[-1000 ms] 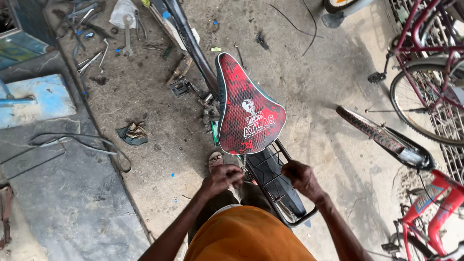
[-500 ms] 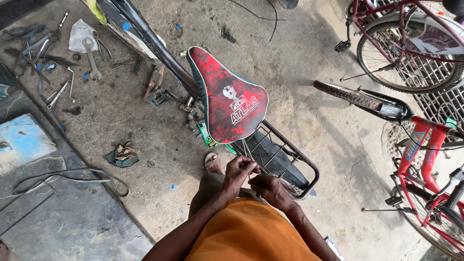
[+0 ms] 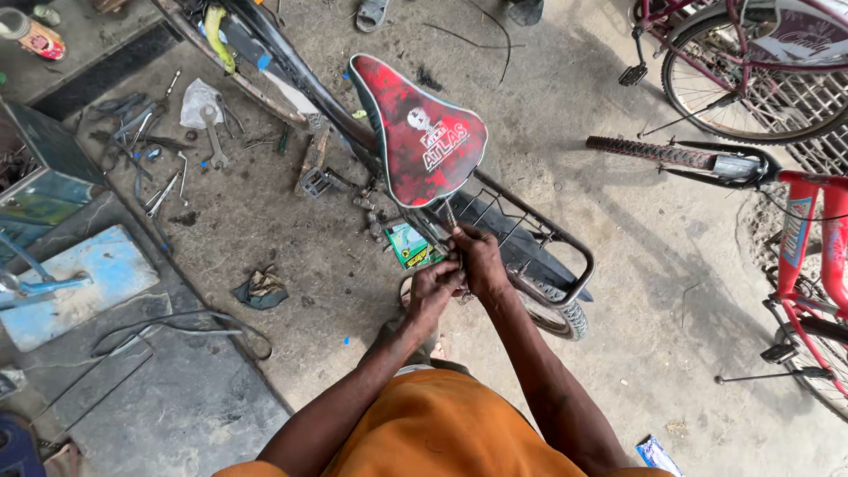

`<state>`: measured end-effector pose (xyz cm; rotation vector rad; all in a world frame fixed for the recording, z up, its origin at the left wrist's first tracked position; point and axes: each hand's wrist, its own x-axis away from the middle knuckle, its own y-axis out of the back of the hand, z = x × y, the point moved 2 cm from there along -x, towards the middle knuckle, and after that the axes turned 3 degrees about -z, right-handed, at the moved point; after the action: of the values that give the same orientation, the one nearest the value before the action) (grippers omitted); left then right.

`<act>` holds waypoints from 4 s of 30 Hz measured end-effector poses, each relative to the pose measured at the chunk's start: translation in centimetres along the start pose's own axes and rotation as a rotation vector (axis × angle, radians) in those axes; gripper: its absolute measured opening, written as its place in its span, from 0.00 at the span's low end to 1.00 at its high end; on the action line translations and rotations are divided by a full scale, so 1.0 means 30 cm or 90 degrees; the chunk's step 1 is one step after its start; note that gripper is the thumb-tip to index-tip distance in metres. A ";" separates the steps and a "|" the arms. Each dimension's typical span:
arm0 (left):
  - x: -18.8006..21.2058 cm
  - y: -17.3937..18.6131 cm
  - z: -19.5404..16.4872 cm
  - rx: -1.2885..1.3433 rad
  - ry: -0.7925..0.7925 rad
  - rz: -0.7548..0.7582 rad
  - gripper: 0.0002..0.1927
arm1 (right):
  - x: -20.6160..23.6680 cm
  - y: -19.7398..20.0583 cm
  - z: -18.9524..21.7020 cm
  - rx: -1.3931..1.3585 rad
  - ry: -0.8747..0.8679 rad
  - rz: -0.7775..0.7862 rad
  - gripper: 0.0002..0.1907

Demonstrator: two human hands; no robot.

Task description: The person repairs the rear of a bicycle, using a screwdriver to tighten fasteners on the rear rack and mudguard while another person steadies the bike. The person works around the rack, repositioning and driving screws at several points along it.

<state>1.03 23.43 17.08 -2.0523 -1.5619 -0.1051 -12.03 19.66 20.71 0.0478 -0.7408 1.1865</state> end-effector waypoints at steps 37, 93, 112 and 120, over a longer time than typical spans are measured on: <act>-0.314 0.047 -0.187 0.191 0.283 -0.063 0.15 | -0.104 -0.097 0.108 -0.104 -0.065 -0.059 0.04; -0.409 -0.003 -0.081 0.229 -0.029 -0.314 0.10 | -0.233 -0.019 0.106 0.089 0.099 0.181 0.08; -0.335 0.135 -0.205 0.217 -0.005 -0.220 0.13 | -0.352 -0.039 0.129 0.001 0.047 -0.004 0.12; -0.367 0.110 -0.183 0.482 -0.053 -0.117 0.15 | -0.420 -0.071 0.079 -0.165 0.050 -0.023 0.12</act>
<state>1.96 10.76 16.28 -1.3333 -1.5202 0.4435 -13.55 7.51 16.37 -0.1994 -0.8163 1.0442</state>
